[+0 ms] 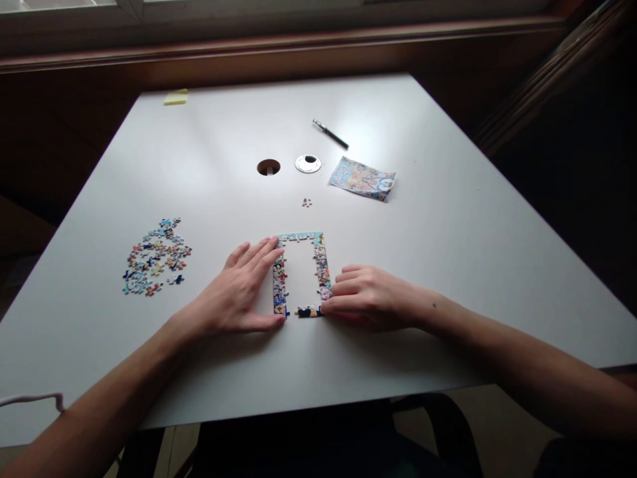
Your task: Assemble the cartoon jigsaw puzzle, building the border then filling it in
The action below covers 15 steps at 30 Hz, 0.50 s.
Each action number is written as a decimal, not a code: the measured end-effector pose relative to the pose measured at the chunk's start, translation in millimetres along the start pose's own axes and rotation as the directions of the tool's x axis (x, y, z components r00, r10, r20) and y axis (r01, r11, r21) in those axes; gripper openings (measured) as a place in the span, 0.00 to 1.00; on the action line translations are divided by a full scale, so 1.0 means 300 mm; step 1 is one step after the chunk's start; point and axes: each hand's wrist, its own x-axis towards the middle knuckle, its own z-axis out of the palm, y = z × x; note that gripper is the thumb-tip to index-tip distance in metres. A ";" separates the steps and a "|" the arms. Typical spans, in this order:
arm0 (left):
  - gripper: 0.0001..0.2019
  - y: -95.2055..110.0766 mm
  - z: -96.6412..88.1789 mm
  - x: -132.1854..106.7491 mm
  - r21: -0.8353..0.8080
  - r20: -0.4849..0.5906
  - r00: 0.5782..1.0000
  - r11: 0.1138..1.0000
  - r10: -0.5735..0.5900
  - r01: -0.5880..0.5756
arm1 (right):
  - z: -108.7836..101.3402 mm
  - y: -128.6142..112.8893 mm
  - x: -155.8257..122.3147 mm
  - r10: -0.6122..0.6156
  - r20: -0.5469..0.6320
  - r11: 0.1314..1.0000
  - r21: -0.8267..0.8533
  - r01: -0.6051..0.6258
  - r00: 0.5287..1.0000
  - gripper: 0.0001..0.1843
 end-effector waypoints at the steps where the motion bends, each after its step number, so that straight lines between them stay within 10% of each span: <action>1: 0.51 0.000 0.000 0.000 0.005 0.001 1.000 1.000 0.000 0.000 | 0.001 0.000 0.000 0.001 -0.002 1.000 -0.001 -0.001 1.000 0.09; 11: 0.52 0.000 0.005 -0.003 -0.012 -0.030 1.000 1.000 0.007 -0.008 | -0.017 0.010 0.004 0.083 -0.144 0.986 0.154 -0.060 0.986 0.06; 15: 0.51 -0.004 0.015 -0.008 -0.036 -0.083 0.996 0.999 0.009 -0.012 | -0.027 0.077 -0.011 0.368 -0.338 0.923 0.245 -0.296 0.866 0.05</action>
